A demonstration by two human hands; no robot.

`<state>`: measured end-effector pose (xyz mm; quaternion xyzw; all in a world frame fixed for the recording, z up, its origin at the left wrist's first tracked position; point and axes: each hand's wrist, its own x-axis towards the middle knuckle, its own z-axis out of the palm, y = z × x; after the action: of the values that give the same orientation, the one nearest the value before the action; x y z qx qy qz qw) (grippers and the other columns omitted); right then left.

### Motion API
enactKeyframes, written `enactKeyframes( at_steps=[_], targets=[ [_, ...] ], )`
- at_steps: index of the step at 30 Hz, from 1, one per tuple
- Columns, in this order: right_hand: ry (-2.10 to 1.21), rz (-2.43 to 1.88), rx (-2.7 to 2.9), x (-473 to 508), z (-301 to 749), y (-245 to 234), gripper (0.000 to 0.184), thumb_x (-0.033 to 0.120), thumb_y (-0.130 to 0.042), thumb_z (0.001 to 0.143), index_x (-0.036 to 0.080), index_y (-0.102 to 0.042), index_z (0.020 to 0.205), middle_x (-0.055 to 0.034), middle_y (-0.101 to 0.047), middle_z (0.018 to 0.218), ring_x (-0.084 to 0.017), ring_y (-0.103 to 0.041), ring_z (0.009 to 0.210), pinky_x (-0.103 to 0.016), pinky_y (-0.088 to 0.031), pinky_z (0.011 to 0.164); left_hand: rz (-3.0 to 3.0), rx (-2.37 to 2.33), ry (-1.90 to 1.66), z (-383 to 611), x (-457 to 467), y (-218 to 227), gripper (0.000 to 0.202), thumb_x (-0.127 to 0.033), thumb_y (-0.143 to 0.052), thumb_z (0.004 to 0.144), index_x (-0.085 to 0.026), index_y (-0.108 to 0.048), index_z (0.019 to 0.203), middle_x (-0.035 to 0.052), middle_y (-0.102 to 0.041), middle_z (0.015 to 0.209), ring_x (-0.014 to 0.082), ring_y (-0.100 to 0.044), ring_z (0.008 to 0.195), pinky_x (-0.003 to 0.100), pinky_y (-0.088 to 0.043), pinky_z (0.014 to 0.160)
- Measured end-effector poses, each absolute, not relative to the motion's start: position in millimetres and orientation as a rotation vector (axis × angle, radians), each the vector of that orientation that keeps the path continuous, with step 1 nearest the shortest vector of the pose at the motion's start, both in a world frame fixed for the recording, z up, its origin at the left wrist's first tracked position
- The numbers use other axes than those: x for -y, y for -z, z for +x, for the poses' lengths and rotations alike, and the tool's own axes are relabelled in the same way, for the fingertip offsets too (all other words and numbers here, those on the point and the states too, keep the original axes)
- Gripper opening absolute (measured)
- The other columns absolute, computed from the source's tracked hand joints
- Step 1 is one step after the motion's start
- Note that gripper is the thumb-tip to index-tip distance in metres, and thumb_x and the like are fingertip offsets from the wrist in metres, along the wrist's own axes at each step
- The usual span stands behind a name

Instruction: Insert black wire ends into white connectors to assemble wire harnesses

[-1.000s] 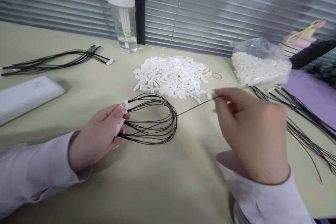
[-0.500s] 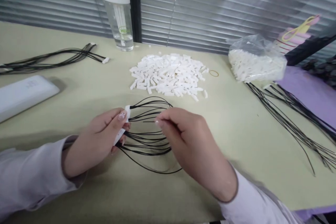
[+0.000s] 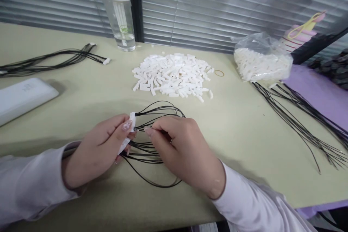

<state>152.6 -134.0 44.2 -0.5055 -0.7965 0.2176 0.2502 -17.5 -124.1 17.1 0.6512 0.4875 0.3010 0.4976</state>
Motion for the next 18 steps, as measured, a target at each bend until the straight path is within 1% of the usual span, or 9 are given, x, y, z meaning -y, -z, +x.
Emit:
enactKeyframes(
  at_steps=[3, 6, 13, 16, 18],
  targets=[
    [-0.626, -1.352, 2.189, 132.8, 153.8, -43.5, 0.027, 0.025, -0.043, 0.084, 0.014, -0.043, 0.060, 0.0040, -0.041, 0.052, -0.004, -0.034, 0.051, -0.017, -0.028, 0.049, 1.619, -1.184, -0.721, -18.5, 124.7, -16.3, 0.031, -0.040, -0.030, 0.088, -0.017, -0.040, 0.069, -0.0049, -0.047, 0.062, 0.0041, -0.050, 0.048, 0.014, -0.038, 0.041],
    [-0.656, -1.365, 2.193, 131.7, 154.4, -42.6, 0.029, 0.026, -0.042, 0.085, 0.014, -0.041, 0.058, 0.0039, -0.038, 0.051, -0.004, -0.032, 0.050, -0.017, -0.026, 0.048, 1.678, -1.164, -0.708, -18.6, 125.1, -15.5, 0.030, -0.038, -0.029, 0.088, -0.018, -0.039, 0.068, -0.0053, -0.047, 0.061, 0.0046, -0.050, 0.049, 0.015, -0.038, 0.043],
    [-0.664, -1.316, 2.180, 132.8, 147.8, -39.3, 0.029, 0.021, -0.043, 0.084, 0.014, -0.037, 0.057, 0.0046, -0.036, 0.052, -0.004, -0.031, 0.050, -0.018, -0.026, 0.049, 1.806, -1.110, -0.673, -16.9, 127.7, -15.7, 0.027, -0.032, -0.032, 0.088, -0.018, -0.040, 0.066, -0.0060, -0.043, 0.055, 0.0059, -0.047, 0.048, 0.018, -0.038, 0.048],
    [-0.599, -1.302, 2.215, 132.2, 151.9, -39.8, 0.024, 0.020, -0.044, 0.083, 0.014, -0.044, 0.060, 0.0042, -0.042, 0.053, -0.004, -0.035, 0.050, -0.018, -0.028, 0.049, 1.781, -1.108, -0.692, -16.6, 126.3, -16.5, 0.028, -0.032, -0.033, 0.087, -0.018, -0.038, 0.064, -0.0062, -0.042, 0.053, 0.0058, -0.046, 0.049, 0.017, -0.038, 0.048],
    [-0.401, -1.272, 2.214, 129.4, 158.9, -40.2, 0.013, 0.023, -0.049, 0.081, 0.016, -0.053, 0.071, 0.0023, -0.049, 0.061, -0.006, -0.042, 0.056, -0.019, -0.033, 0.053, 1.734, -1.108, -0.697, -17.2, 124.7, -16.7, 0.029, -0.034, -0.032, 0.088, -0.018, -0.038, 0.065, -0.0063, -0.041, 0.052, 0.0057, -0.044, 0.048, 0.017, -0.037, 0.046]
  ],
)
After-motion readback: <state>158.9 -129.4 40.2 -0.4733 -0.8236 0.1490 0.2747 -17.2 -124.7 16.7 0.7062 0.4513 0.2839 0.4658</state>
